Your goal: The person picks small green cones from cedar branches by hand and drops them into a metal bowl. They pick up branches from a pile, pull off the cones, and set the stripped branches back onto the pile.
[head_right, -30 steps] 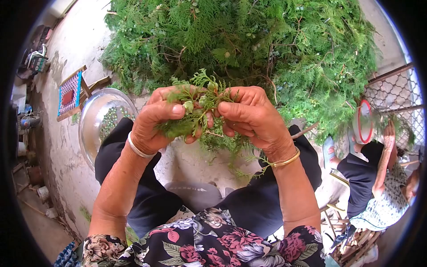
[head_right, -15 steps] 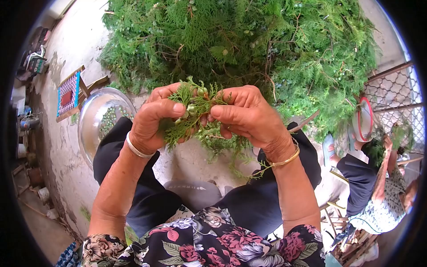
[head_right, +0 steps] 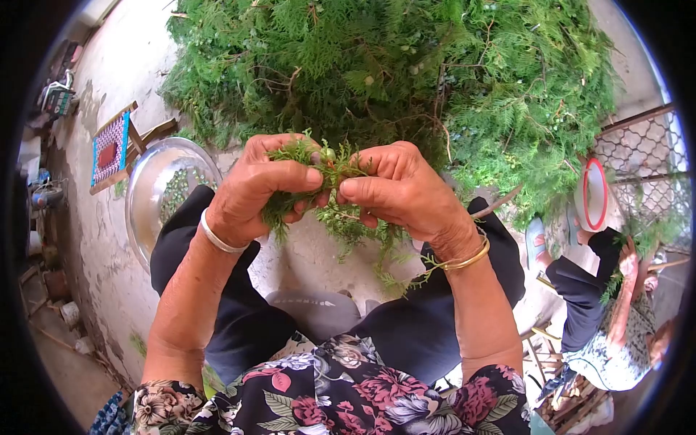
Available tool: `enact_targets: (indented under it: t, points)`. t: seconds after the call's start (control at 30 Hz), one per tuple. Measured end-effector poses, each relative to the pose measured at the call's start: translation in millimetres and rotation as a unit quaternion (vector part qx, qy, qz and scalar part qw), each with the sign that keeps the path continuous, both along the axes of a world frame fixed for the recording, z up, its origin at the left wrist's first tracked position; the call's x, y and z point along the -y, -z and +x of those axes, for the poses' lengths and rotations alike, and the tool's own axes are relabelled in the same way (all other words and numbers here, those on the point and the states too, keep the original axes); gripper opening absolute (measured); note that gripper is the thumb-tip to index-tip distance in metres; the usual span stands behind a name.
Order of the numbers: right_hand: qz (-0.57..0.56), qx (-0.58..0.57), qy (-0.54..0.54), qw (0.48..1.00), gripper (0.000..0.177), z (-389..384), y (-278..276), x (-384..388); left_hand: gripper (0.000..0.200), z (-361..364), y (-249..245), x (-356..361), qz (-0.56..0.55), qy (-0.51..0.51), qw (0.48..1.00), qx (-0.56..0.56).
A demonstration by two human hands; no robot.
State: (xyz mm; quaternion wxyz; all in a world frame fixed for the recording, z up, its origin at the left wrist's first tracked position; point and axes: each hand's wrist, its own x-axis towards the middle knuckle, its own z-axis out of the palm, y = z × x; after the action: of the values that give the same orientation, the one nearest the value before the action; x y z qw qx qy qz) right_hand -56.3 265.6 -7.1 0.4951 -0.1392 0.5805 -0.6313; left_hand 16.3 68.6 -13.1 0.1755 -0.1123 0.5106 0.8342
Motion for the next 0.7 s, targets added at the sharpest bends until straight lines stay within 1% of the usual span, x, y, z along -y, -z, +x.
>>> enact_targets:
  t: [0.03,0.07,0.1,0.13,0.2,0.3,0.33,0.4,0.43,0.5,0.53,0.57,0.6,0.63,0.7]
  points:
    - [0.007,-0.016,0.015,1.0,0.022,3,-3,3,0.015,0,-3,1,0.0,-0.001,1.0,0.0]
    - [0.014,-0.032,0.03,0.999,0.025,5,-5,5,0.013,0,-6,2,-0.031,-0.001,0.999,0.01]
    - [0.014,-0.032,0.03,0.999,0.025,4,-4,5,0.012,0,-8,2,-0.061,-0.001,0.998,0.019]
    - [0.022,-0.04,0.018,0.999,0.023,2,-2,3,0.012,0,-6,3,-0.061,-0.001,0.998,0.02]
    - [0.03,-0.048,0.006,0.998,0.022,3,1,1,0.01,2,-1,7,-0.195,0.0,0.979,-0.051]
    - [0.039,-0.062,0.009,0.997,0.02,4,1,1,0.01,3,-3,11,-0.212,-0.009,0.977,-0.032]
    - [0.043,-0.057,0.013,0.997,0.02,3,-1,1,0.01,3,1,12,-0.212,-0.008,0.977,-0.032]
    - [0.047,-0.051,0.016,0.997,0.02,2,-2,-1,0.011,3,12,12,-0.142,-0.016,0.987,-0.067]
    - [0.045,-0.063,0.017,0.997,0.021,1,0,-3,0.011,4,11,12,-0.142,-0.016,0.988,-0.066]
    - [0.043,-0.076,0.019,0.996,0.021,0,-1,-4,0.015,7,6,12,0.03,0.005,0.999,0.031]
    - [0.039,-0.056,0.029,0.997,0.021,1,-4,-4,0.015,7,6,11,0.03,0.006,0.999,0.031]
    - [0.034,-0.037,0.039,0.998,0.021,1,-5,-4,0.016,7,7,11,-0.004,0.016,1.0,0.004]
    - [0.034,-0.036,0.04,0.998,0.021,0,-5,-6,0.017,6,7,11,-0.039,0.026,0.999,-0.023]
    - [0.033,-0.042,0.036,0.998,0.021,-1,-4,-7,0.017,6,8,11,-0.039,0.026,0.999,-0.023]
    - [0.032,-0.048,0.031,0.998,0.021,-1,-3,-7,0.016,5,11,13,-0.112,0.039,0.991,-0.058]
